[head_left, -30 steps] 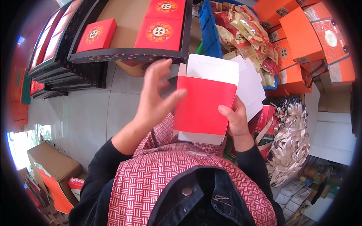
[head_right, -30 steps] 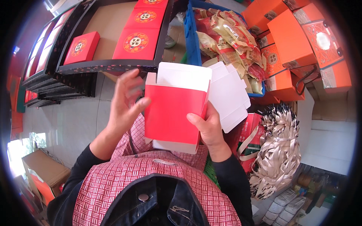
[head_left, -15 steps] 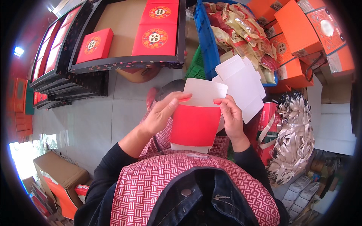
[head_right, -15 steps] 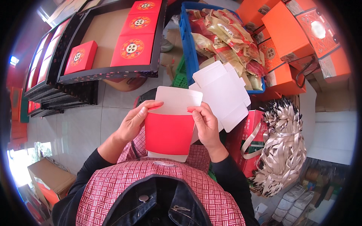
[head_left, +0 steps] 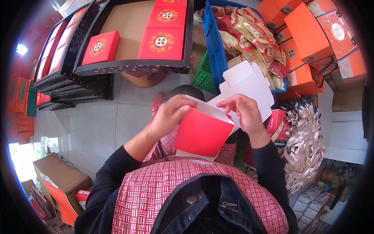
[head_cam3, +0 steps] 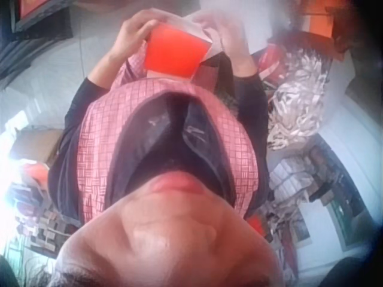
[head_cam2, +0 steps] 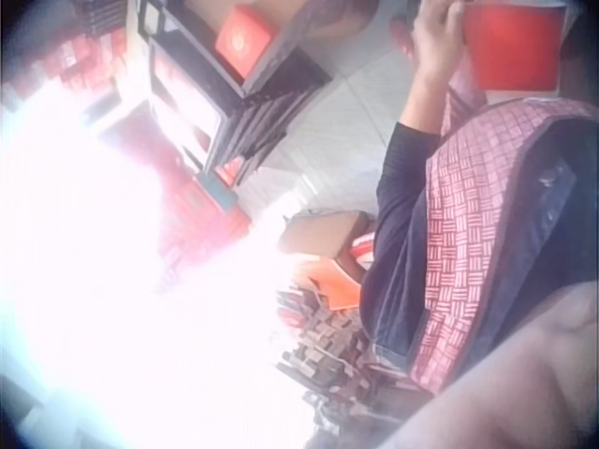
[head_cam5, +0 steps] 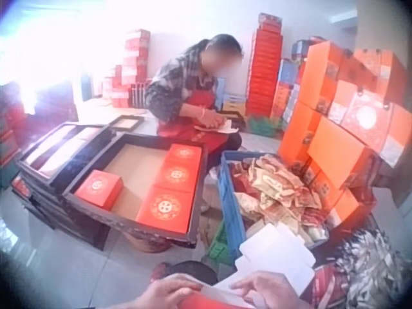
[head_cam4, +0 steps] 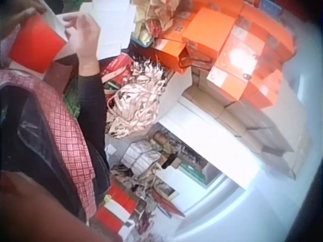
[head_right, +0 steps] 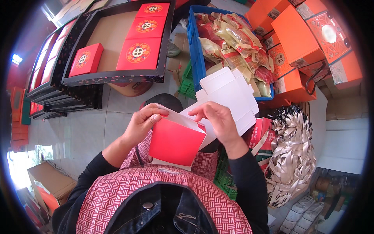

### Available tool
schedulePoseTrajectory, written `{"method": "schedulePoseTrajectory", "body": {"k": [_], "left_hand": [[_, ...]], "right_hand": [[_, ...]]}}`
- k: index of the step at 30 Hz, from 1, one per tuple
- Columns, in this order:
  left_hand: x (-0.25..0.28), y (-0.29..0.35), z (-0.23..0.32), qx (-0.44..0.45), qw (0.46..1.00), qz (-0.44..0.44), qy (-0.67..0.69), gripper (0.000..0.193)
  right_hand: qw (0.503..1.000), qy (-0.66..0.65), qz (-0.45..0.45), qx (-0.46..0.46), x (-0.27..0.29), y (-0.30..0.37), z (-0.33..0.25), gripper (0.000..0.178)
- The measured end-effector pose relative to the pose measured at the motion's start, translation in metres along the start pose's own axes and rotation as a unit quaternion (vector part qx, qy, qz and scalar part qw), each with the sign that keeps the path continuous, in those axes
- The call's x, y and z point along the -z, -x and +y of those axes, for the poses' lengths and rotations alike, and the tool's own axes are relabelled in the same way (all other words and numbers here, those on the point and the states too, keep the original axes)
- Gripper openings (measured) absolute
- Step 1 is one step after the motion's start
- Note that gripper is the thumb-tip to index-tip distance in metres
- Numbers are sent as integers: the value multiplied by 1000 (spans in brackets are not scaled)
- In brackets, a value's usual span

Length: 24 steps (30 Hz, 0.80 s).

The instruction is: The person folds flat red cardboard pieces into small boxes, inserts a snack packet into each, and places the finished boxes into a larger black tray. The process is repeated multiple times.

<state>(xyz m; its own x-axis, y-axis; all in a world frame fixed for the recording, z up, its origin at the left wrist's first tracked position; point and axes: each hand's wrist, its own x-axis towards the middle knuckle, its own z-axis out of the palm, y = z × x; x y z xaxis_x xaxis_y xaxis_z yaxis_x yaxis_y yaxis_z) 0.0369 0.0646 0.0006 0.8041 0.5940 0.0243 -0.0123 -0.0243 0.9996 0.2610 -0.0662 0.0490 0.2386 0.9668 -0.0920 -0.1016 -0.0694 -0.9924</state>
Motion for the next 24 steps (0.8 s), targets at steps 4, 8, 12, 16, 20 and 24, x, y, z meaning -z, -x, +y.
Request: {"method": "schedulePoseTrajectory", "body": {"k": [4,8,12,16,20,24], "left_hand": [[-6,1,8,-57,997,16,-47,19],[-9,8,14,-10,999,24,-22,19],[-10,15,10,14,996,35,80,31],[-8,16,5,-9,996,29,87,37],[-7,18,9,-15,997,12,73,42],[-4,19,13,-33,999,-20,29,50]], "right_hand": [[975,24,-160,-152,3,-21,-28,9],[971,73,-174,-150,-12,-29,-31,17],[971,126,-155,-134,-19,-28,-34,26],[970,181,-140,-82,-21,-24,-30,25],[942,309,-112,64,-28,-21,-28,21],[928,343,-98,107,-30,-18,-23,22]]}}
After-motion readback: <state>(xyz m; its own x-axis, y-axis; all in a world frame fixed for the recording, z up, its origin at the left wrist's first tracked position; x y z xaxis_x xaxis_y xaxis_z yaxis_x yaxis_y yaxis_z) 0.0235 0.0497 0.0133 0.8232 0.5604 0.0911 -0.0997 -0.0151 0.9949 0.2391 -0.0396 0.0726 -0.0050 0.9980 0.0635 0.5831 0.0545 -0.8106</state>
